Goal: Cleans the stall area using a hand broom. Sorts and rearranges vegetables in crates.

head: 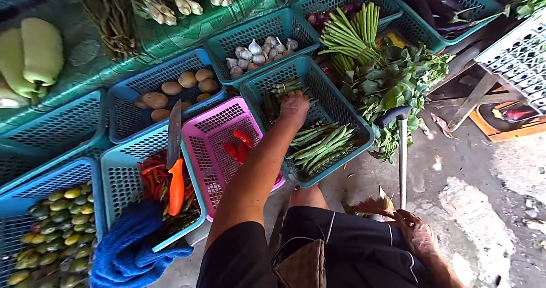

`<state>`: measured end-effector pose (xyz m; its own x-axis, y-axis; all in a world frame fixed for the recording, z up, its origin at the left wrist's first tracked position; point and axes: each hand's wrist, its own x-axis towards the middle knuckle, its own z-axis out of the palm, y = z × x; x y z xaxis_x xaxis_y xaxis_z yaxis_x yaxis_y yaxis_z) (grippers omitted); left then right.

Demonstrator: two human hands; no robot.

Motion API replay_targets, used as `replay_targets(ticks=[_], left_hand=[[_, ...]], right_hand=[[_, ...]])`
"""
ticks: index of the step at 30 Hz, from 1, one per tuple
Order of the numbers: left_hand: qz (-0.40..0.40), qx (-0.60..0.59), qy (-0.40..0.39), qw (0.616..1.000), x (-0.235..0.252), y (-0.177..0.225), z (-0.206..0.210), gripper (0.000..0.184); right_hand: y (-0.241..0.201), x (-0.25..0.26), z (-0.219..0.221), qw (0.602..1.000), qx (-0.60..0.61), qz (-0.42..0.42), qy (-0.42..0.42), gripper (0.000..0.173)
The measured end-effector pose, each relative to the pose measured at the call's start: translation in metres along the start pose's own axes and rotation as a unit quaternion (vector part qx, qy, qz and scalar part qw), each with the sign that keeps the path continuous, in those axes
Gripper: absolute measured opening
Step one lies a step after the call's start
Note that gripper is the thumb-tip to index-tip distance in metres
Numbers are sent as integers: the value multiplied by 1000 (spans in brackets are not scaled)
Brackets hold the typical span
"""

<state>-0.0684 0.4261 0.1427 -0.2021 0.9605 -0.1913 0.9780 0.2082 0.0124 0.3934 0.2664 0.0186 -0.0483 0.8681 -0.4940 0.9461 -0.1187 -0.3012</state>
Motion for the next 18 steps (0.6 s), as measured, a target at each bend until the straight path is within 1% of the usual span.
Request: replay_targets(ticks=[3,5,7,10,12,14,16,18], left_hand=[[-12,40,10,999,3,4,2,37],[-19,24,13,999,4,1,1,43],[-9,2,12,1000,1,-2,0,53],[-23,-69,43,996,-14,-7,-15,63],[-54,-93,73,992,-25,-12,-31,64],[-71,-85,92,990,-31,-19,-40,61],[-66,-76,83,991,-28,-30,-35,60],[-54,-87,48,994,-24,-40,-22,65]], right_hand=[[1,2,1,1000,-3,4,-3,38],[0,2,0,1000,-2,8,-4,37],[-2,-1,-1,1000,1,11,-2,37],[-3,-6,-5,1000,3,14,-4,38],[-2,-6,-6,1000,4,8,-6,39],[-3,-5,-5,1000,6,6,-8,39],[-5,-4,-6,1000,4,7,-13,38],[-7,-4,-6,1000,4,9,-11,38]])
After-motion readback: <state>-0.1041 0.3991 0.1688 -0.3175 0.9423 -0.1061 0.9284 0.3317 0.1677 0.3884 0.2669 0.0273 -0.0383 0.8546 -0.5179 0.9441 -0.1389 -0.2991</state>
